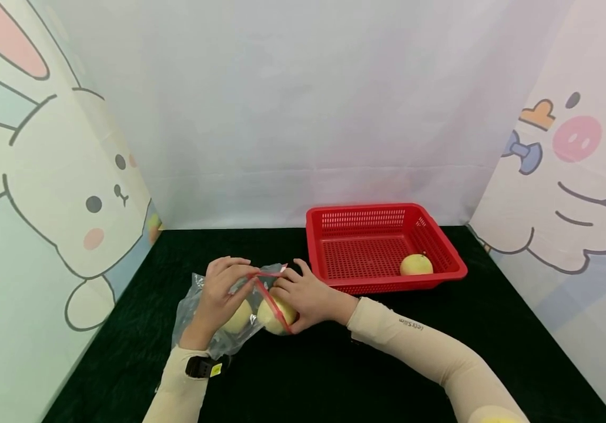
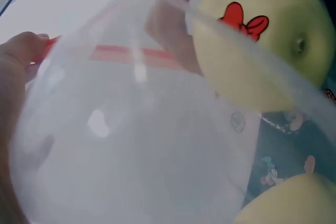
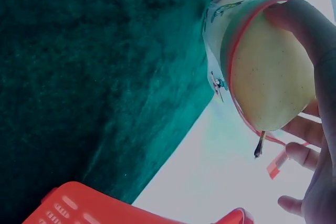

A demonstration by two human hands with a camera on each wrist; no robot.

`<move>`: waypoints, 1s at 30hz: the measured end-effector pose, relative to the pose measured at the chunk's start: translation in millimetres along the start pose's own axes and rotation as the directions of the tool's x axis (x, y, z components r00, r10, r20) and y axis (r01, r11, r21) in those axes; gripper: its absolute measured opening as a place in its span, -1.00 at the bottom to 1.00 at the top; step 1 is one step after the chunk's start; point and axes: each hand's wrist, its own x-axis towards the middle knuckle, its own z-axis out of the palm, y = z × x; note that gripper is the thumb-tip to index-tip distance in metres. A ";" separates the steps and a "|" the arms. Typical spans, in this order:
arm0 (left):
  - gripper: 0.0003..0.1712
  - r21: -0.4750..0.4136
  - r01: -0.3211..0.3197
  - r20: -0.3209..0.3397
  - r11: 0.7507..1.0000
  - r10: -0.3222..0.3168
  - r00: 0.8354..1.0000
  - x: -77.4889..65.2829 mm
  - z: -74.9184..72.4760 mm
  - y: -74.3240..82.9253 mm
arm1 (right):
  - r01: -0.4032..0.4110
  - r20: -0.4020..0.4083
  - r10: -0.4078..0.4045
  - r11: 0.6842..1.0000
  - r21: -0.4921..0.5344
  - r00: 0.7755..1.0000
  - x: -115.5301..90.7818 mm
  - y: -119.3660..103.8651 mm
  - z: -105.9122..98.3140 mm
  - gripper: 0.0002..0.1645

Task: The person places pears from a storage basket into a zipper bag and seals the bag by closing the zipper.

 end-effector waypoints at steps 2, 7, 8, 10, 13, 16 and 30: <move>-0.64 -0.001 -0.006 -0.012 1.000 0.006 1.000 -0.3 -0.1 0.4 | -0.013 0.009 0.013 1.000 -0.004 1.000 -0.3 -2.0 1.3 -0.02; -0.67 -0.003 -0.018 -0.031 1.000 0.018 0.999 1.1 -2.3 0.8 | -0.039 0.017 0.039 0.999 -0.028 0.999 0.3 -5.4 3.6 0.01; -0.67 -0.004 -0.021 -0.035 1.000 0.021 0.999 1.5 -3.1 0.8 | -0.043 0.014 0.043 0.999 -0.032 0.999 0.4 -5.8 3.5 0.00; -0.67 -0.002 -0.026 -0.041 1.000 0.026 0.999 2.0 -4.6 0.4 | -0.050 0.003 0.050 0.998 -0.037 0.999 0.9 -6.5 2.9 0.00; -0.67 0.003 -0.024 -0.046 1.000 0.024 0.999 2.2 -6.7 0.6 | -0.060 -0.002 0.060 0.997 -0.044 0.998 0.8 -6.7 0.9 0.00; -0.67 0.015 -0.019 -0.052 1.000 0.020 0.998 1.8 -8.4 0.5 | -0.068 0.002 0.068 0.996 -0.054 0.998 0.6 -6.7 -1.6 0.04; -0.67 0.048 0.008 -0.095 0.999 -0.003 0.995 3.7 -14.7 -0.7 | -0.071 -0.065 0.070 0.997 -0.012 0.995 0.2 -2.7 -13.1 0.08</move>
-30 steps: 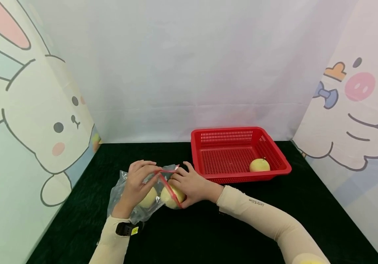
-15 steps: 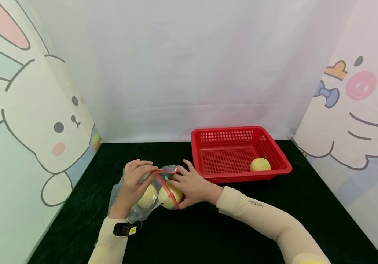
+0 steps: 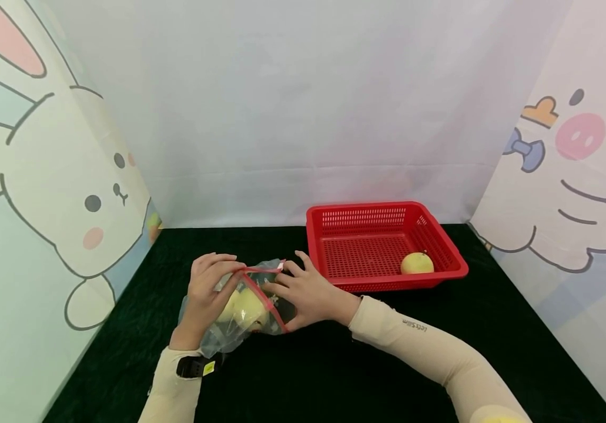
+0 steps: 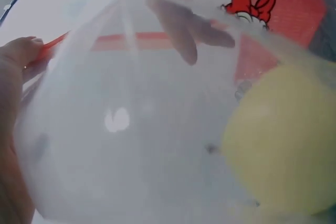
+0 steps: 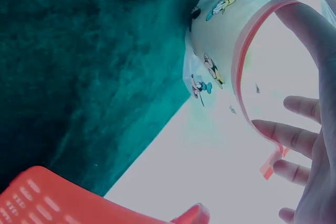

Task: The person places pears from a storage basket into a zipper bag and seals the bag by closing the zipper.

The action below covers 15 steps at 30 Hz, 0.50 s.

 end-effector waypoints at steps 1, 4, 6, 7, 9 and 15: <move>-0.67 -0.004 -0.003 -0.008 1.000 0.003 1.000 0.7 -0.5 -0.5 | 0.001 -0.014 -0.001 1.000 -0.002 1.000 0.2 1.1 -0.8 0.08; -0.68 -0.008 -0.011 -0.027 1.000 0.011 1.000 2.9 -2.0 -2.3 | 0.005 -0.043 -0.005 1.000 -0.007 0.999 0.8 4.0 -3.1 0.07; -0.68 -0.008 -0.018 -0.040 1.000 0.018 0.999 3.9 -2.8 -3.1 | 0.008 -0.052 -0.008 1.000 -0.005 0.999 1.0 5.5 -4.6 0.07; -0.68 -0.009 -0.019 -0.044 1.000 0.019 0.999 4.1 -3.3 -3.4 | 0.008 -0.054 -0.008 1.000 -0.002 0.998 1.0 6.1 -5.1 0.07; -0.67 -0.010 -0.024 -0.060 1.000 0.023 0.998 4.6 -3.9 -3.7 | 0.008 -0.054 -0.007 1.000 0.010 0.999 1.0 6.9 -6.6 0.06; -0.64 -0.015 -0.029 -0.113 0.999 0.027 0.993 7.1 -4.9 -4.3 | -0.001 -0.064 0.002 1.000 0.008 0.998 1.2 8.3 -14.3 0.06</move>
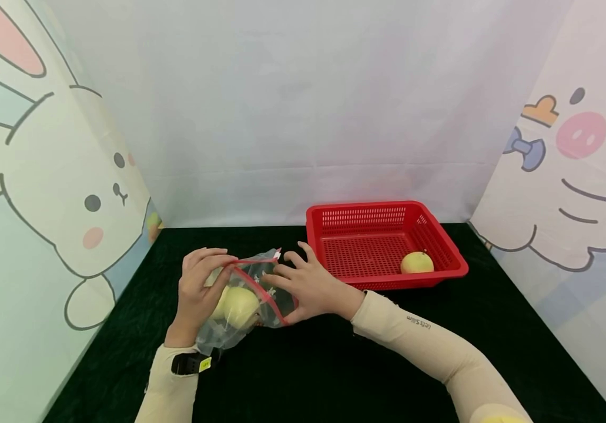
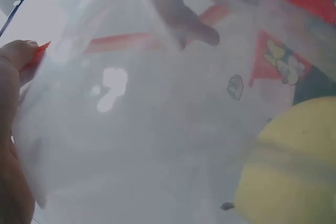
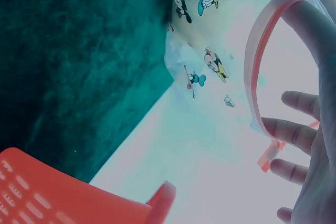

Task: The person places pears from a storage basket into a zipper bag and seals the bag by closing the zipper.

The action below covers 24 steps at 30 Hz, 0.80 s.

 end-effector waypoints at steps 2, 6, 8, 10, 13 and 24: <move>-0.63 -0.001 -0.005 -0.010 1.000 0.005 1.000 1.3 -0.1 -0.3 | 0.002 -0.004 -0.002 1.000 -0.004 1.000 0.2 0.4 -2.5 0.07; -0.61 0.000 -0.013 -0.023 1.000 0.013 1.000 3.7 -0.5 -0.5 | 0.013 -0.018 -0.013 1.000 0.002 1.000 -0.5 1.6 -6.9 0.03; -0.61 0.002 -0.010 -0.025 1.000 0.010 1.000 5.1 -0.8 -0.2 | 0.014 -0.030 -0.014 1.000 -0.005 0.999 -1.1 3.0 -9.1 0.02; -0.61 0.004 -0.002 -0.019 1.000 0.002 1.000 6.6 -1.3 0.1 | 0.008 -0.042 -0.008 1.000 -0.002 0.999 -1.4 4.5 -11.4 0.00; -0.61 0.007 0.008 -0.010 1.000 -0.008 1.000 8.5 -1.9 0.8 | 0.000 -0.055 0.000 1.000 0.008 0.998 -2.0 6.8 -14.0 -0.01; -0.63 0.044 0.022 0.019 0.999 -0.022 1.000 10.9 -1.3 2.4 | 0.006 -0.042 -0.001 0.994 0.107 0.999 -6.3 9.5 -16.8 -0.07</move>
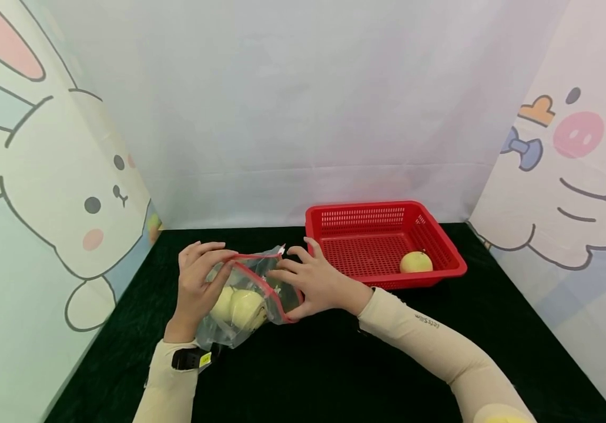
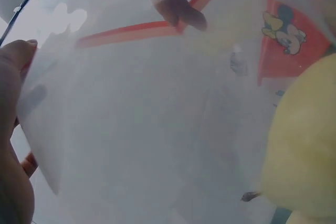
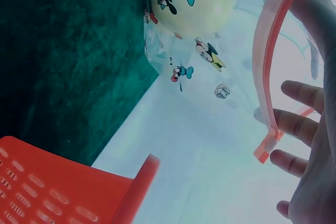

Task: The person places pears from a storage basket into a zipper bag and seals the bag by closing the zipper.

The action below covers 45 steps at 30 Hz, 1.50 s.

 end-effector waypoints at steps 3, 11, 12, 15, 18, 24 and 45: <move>-0.63 0.007 -0.011 -0.012 1.000 0.011 1.000 -0.7 1.7 -0.3 | 0.013 -0.005 -0.013 1.000 0.016 1.000 -0.5 0.4 1.3 -0.13; -0.66 -0.010 -0.024 -0.024 1.000 0.024 0.999 -0.2 6.1 0.0 | 0.043 0.001 -0.043 0.998 0.039 0.999 -4.6 2.4 1.7 -0.25; -0.66 -0.009 -0.026 -0.025 1.000 0.026 0.999 -0.1 6.4 0.1 | 0.053 0.000 -0.053 0.998 0.040 0.999 -5.5 2.8 1.5 -0.26; -0.65 -0.008 -0.032 -0.026 0.999 0.032 0.999 0.2 7.5 0.5 | 0.079 -0.006 -0.079 0.996 0.047 0.997 -9.2 3.7 0.8 -0.28; -0.65 -0.008 -0.033 -0.014 0.999 0.033 0.999 0.3 8.0 1.1 | 0.105 -0.028 -0.104 0.993 0.051 0.994 -13.2 4.5 0.8 -0.31; -0.64 -0.003 -0.013 0.031 1.000 0.013 0.999 -0.8 8.2 2.7 | 0.170 -0.108 -0.164 0.984 0.045 0.981 -21.9 7.3 0.6 -0.36; -0.65 -0.011 -0.015 0.091 1.000 0.015 0.996 -3.0 12.2 5.1 | 0.003 -0.087 0.005 0.996 0.085 0.996 -74.9 44.9 -26.6 -0.39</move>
